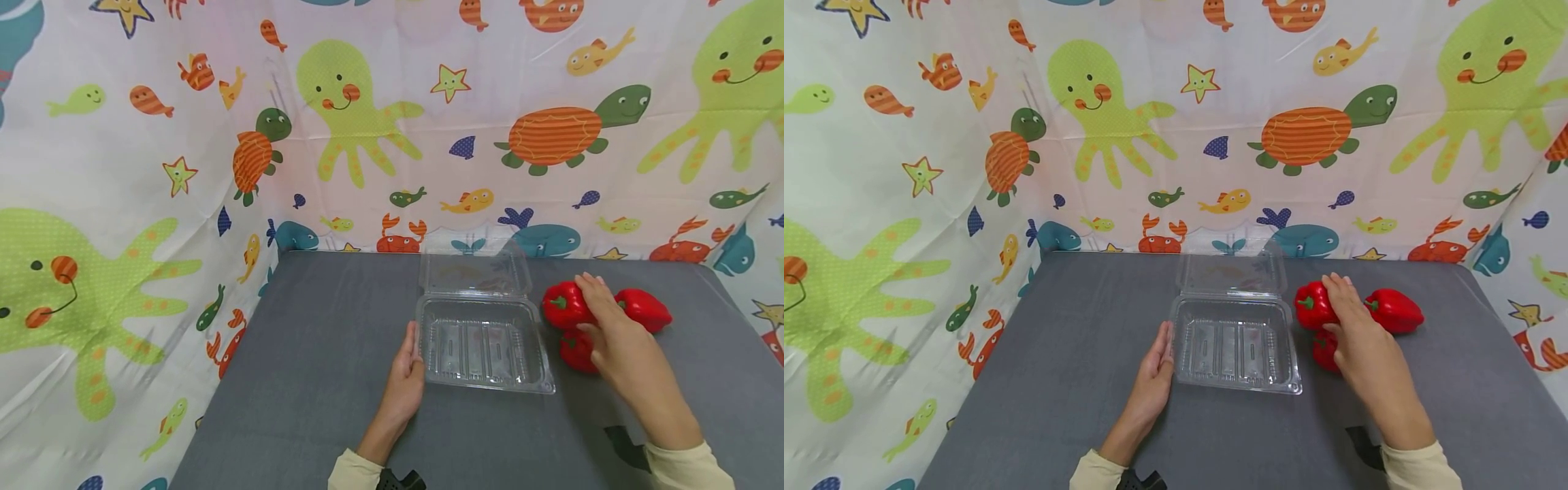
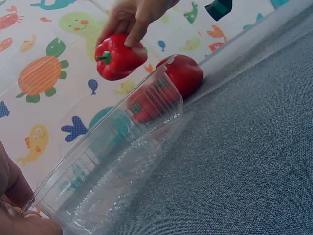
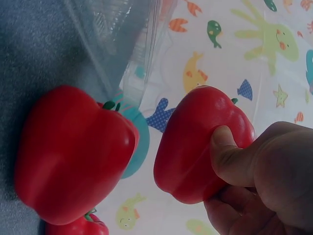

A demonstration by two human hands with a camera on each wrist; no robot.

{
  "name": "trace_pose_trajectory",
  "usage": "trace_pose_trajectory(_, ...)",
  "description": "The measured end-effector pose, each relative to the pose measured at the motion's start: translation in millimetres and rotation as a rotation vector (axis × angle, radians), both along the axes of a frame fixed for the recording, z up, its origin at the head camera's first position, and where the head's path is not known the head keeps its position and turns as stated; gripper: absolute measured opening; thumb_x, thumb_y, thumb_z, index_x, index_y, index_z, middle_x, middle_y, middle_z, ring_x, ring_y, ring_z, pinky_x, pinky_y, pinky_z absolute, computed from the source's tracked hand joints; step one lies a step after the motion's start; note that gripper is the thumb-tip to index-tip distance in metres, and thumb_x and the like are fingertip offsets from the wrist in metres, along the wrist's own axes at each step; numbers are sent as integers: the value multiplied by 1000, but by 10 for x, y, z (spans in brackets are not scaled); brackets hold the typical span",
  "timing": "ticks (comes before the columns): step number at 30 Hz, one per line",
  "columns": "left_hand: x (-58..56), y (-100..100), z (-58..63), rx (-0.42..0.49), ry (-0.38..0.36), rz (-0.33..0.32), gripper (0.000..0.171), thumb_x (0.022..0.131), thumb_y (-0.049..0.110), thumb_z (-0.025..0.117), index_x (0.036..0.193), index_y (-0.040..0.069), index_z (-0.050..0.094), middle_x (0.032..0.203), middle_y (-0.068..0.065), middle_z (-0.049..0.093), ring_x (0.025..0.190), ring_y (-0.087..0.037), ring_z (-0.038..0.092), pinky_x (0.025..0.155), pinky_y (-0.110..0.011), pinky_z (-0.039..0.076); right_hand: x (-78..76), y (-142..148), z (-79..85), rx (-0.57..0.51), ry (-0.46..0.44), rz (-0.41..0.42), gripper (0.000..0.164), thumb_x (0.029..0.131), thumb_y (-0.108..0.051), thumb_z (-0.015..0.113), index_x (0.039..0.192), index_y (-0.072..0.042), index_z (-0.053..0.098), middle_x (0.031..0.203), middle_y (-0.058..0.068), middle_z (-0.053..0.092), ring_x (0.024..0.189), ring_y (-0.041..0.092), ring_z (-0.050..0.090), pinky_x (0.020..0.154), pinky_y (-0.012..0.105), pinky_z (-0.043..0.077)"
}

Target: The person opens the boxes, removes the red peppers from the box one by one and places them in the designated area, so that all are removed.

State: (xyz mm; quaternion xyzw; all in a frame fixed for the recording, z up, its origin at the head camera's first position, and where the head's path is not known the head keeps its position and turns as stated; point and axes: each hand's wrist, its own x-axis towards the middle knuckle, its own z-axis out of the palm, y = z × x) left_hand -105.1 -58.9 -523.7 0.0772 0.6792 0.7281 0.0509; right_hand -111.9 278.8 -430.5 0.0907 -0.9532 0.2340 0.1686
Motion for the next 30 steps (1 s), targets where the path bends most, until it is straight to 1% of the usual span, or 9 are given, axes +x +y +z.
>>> trace_pose_trajectory(7,-3,-6,7,-9,4,-2,68,107,-9,28,169,3,2,178,-9,3,163,-17,3,129,-37,8,11,78,-9,15,-8,-29,111,78,9,85,169,-15,26,167,23,35,148,50,39,88,76,48)
trace_pose_trajectory(11,-2,1,12,-9,6,1,68,107,-9,28,169,3,3,178,-7,5,163,-18,4,129,-38,8,29,127,-12,17,-14,-44,111,79,11,84,170,-16,25,167,23,35,148,51,38,89,76,47)
trace_pose_trajectory(19,5,1,22,-3,-1,-2,69,107,-9,28,170,7,3,178,-6,5,163,-17,4,129,-37,9,68,245,-37,33,-35,-67,113,79,12,82,170,-15,21,169,23,30,151,51,33,87,78,46)
trace_pose_trajectory(25,2,1,18,-12,2,-3,69,107,-9,28,169,6,3,178,-9,4,162,-17,4,129,-37,10,90,345,-46,35,-36,-80,109,82,10,81,170,-15,22,169,23,30,152,50,32,87,80,45)
trace_pose_trajectory(30,5,1,8,-18,5,-1,68,107,-8,28,169,5,3,178,-10,3,162,-17,3,129,-37,9,109,430,-49,34,-7,-87,104,84,12,77,170,-14,23,169,22,32,154,46,29,91,81,42)
